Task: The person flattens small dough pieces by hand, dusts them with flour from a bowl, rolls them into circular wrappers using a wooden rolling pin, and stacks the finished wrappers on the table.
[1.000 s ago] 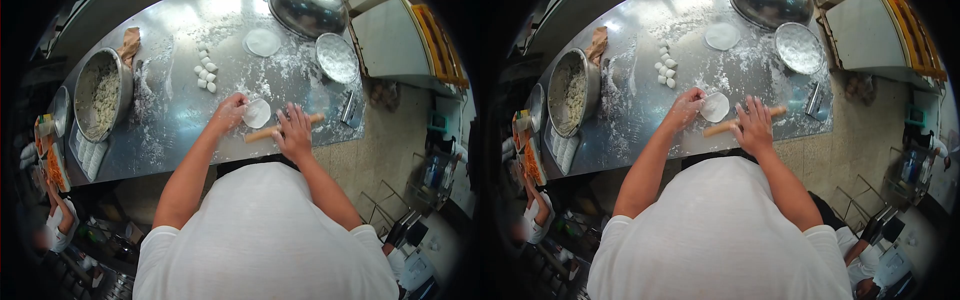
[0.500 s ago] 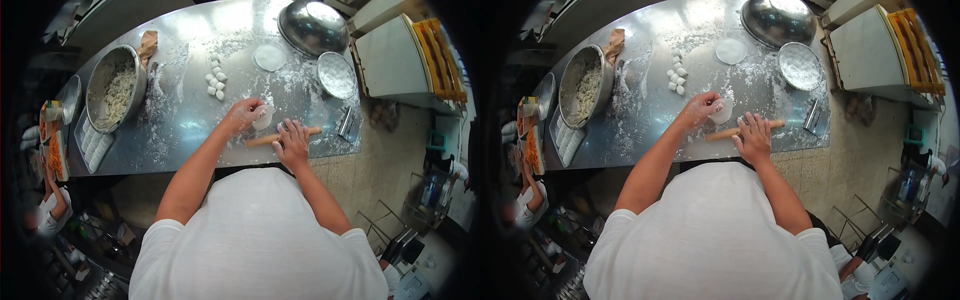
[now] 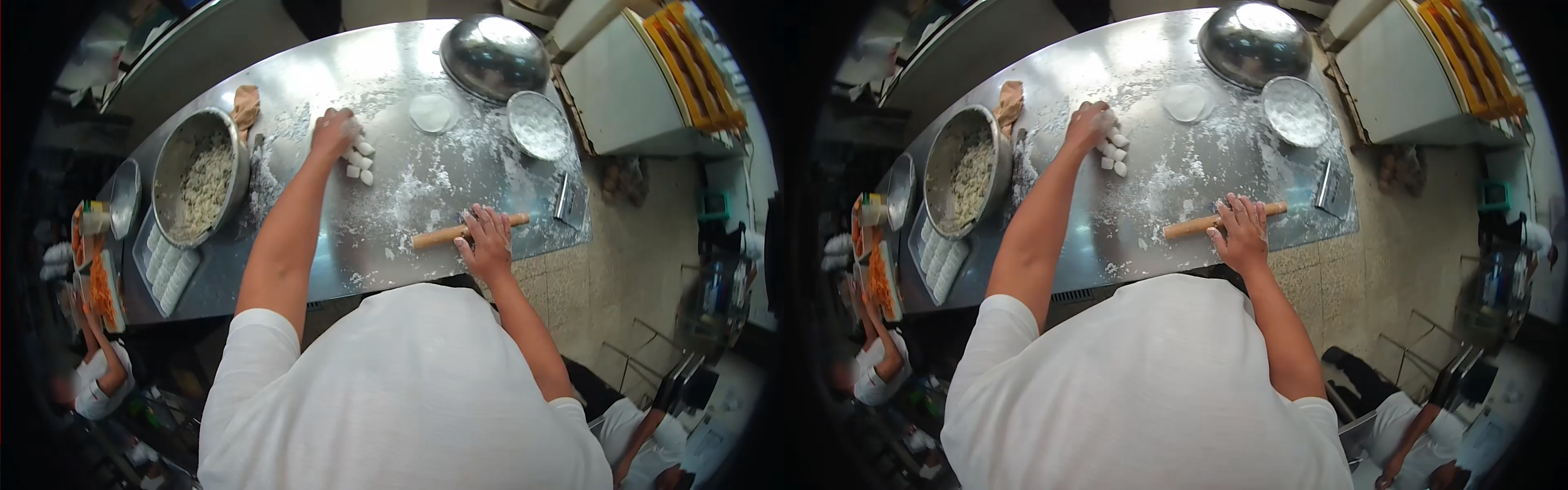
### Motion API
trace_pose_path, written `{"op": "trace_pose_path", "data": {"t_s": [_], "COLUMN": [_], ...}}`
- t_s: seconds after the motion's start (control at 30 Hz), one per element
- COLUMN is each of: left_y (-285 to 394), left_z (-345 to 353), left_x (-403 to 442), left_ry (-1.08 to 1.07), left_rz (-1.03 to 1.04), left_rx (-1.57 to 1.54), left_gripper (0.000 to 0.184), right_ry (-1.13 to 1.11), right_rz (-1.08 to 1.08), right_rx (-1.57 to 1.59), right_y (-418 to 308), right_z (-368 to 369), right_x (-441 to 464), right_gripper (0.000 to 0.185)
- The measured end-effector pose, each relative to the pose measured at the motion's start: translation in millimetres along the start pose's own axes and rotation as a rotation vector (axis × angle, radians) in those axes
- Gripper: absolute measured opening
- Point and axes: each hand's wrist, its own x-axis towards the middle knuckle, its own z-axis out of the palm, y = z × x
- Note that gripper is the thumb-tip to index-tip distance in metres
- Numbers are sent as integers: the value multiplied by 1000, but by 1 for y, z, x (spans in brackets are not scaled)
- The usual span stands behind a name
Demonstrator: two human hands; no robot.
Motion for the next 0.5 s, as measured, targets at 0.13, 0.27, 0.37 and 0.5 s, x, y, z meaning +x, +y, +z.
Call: {"op": "trace_pose_path", "data": {"t_s": [0.13,0.27,0.37,0.5], "left_y": [-6,23,57,118], "left_z": [-5,-9,-1,26], "left_x": [1,13,21,45], "left_ry": [-101,-86,-98,-167], "left_rz": [126,100,7,398], "left_rx": [-85,-187,-334,-180], "left_gripper": [35,31,29,33], "right_ry": [3,-15,5,37], "right_rz": [54,26,8,-9], "right_rx": [-9,43,52,95], "right_y": [1,10,26,44], "right_z": [-2,-11,-9,-10], "right_x": [-3,6,10,15], "right_gripper": [51,49,47,45]}}
